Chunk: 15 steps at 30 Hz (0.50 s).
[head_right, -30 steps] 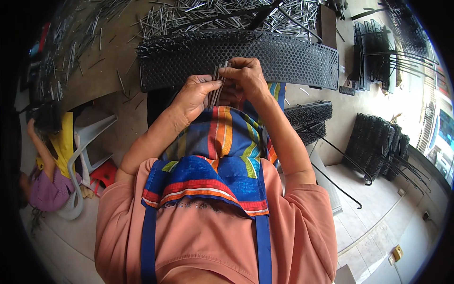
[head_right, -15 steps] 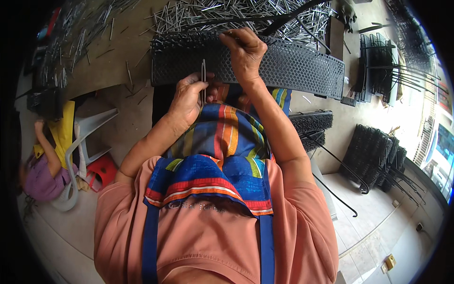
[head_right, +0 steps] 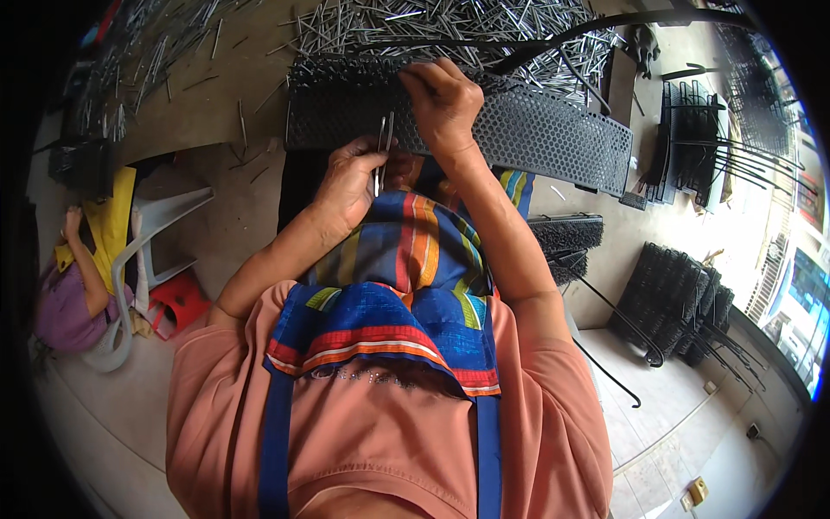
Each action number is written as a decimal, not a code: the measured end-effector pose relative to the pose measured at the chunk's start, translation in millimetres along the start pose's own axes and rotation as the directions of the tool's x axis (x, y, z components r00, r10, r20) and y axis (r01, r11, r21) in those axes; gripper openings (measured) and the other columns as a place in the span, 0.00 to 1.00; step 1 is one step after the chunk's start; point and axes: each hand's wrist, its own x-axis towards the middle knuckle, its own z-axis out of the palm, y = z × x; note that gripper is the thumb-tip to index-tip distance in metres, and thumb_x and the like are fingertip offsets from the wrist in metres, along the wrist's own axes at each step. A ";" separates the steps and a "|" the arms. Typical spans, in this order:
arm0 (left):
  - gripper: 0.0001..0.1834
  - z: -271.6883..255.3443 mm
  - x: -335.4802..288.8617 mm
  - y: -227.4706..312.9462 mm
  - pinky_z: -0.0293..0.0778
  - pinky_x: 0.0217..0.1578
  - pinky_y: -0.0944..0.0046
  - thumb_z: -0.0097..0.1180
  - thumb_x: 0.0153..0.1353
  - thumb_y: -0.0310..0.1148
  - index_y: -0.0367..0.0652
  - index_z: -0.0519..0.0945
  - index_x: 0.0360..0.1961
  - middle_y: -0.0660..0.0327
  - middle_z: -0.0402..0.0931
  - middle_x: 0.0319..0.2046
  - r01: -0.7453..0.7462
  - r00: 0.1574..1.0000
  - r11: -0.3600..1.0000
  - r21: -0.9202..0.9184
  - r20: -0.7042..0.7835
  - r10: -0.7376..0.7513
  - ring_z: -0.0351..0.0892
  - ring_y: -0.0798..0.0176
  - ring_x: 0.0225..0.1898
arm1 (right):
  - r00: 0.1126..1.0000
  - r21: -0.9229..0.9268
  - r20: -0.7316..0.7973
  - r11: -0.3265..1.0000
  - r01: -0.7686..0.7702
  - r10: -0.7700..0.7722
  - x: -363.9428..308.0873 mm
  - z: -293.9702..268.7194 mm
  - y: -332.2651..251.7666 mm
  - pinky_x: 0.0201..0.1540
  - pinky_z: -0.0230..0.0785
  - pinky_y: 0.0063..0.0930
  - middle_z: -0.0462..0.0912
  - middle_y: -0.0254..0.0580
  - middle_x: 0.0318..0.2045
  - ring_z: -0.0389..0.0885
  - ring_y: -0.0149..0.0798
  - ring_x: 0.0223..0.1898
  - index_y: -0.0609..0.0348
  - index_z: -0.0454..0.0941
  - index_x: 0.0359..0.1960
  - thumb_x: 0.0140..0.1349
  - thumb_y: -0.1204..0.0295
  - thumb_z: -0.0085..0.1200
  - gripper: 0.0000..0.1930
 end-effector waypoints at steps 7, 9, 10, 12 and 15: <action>0.08 2.9 4.6 -0.5 0.79 0.31 0.65 0.50 0.61 0.21 0.35 0.78 0.40 0.53 0.82 0.32 -0.069 0.997 0.991 -0.111 -0.024 0.067 0.83 0.61 0.30 | 0.994 -0.038 0.104 0.998 -0.040 0.044 3.7 -2.8 -0.3 0.31 0.72 0.27 0.83 0.45 0.27 0.84 0.40 0.28 0.60 0.84 0.33 0.53 0.76 0.63 0.06; 0.07 4.0 4.4 1.7 0.79 0.32 0.65 0.50 0.61 0.21 0.34 0.78 0.40 0.54 0.82 0.32 -0.110 0.994 0.986 -0.122 -0.007 0.110 0.83 0.61 0.31 | 0.995 -0.027 0.095 0.999 -0.030 0.033 0.7 -1.1 1.6 0.31 0.72 0.27 0.83 0.46 0.27 0.84 0.40 0.28 0.60 0.84 0.33 0.53 0.76 0.63 0.06; 0.07 3.8 5.3 1.0 0.79 0.32 0.65 0.50 0.61 0.21 0.34 0.78 0.40 0.54 0.82 0.32 -0.106 0.994 0.987 -0.122 -0.005 0.106 0.83 0.61 0.31 | 0.996 -0.014 0.087 1.000 -0.020 0.021 -0.3 -0.1 2.1 0.31 0.72 0.27 0.82 0.46 0.27 0.84 0.41 0.28 0.60 0.84 0.33 0.52 0.76 0.63 0.06; 0.07 3.2 7.3 -0.8 0.79 0.32 0.65 0.50 0.62 0.20 0.33 0.78 0.40 0.53 0.81 0.32 -0.111 0.994 0.983 -0.149 -0.013 0.110 0.83 0.61 0.31 | 0.995 -0.022 0.097 0.999 -0.031 0.033 2.2 2.2 0.1 0.31 0.72 0.27 0.82 0.46 0.27 0.84 0.41 0.28 0.60 0.84 0.33 0.53 0.77 0.63 0.06; 0.07 2.9 8.0 -1.0 0.79 0.32 0.66 0.50 0.62 0.20 0.32 0.78 0.40 0.53 0.81 0.32 -0.125 0.992 0.983 -0.137 -0.017 0.123 0.83 0.60 0.32 | 0.994 -0.061 0.106 0.998 -0.013 0.019 8.6 6.4 -1.7 0.31 0.73 0.28 0.82 0.46 0.27 0.83 0.43 0.28 0.60 0.84 0.34 0.53 0.76 0.62 0.06</action>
